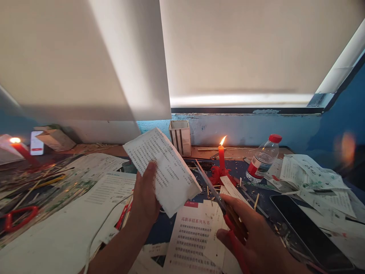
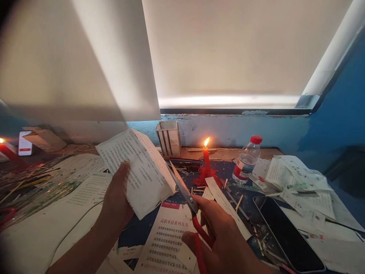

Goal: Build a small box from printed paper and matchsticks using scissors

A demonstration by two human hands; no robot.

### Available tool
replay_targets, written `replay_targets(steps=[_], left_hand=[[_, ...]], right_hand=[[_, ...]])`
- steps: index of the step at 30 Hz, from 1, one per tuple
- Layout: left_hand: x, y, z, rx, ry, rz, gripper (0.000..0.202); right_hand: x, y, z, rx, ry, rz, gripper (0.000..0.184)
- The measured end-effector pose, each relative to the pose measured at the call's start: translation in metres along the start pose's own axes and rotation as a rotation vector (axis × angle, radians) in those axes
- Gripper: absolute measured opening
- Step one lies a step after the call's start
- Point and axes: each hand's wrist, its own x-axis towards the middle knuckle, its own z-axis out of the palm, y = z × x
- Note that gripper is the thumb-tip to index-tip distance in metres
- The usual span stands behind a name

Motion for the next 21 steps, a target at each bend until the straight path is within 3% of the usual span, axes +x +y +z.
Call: replay_targets(steps=[7,13,21], left_hand=[[-0.003,0.000,0.001,0.045,0.048,-0.023,0.073],[-0.004,-0.002,-0.003,0.051,-0.005,-0.018,0.075],[-0.004,-0.002,0.000,0.043,0.021,-0.023,0.074]], right_hand=[[0.003,0.002,0.007,-0.215,-0.013,0.017,0.071],[0.004,0.007,0.010,-0.311,0.067,-0.045,0.063],[0.001,0.007,0.008,-0.264,0.164,-0.073,0.046]])
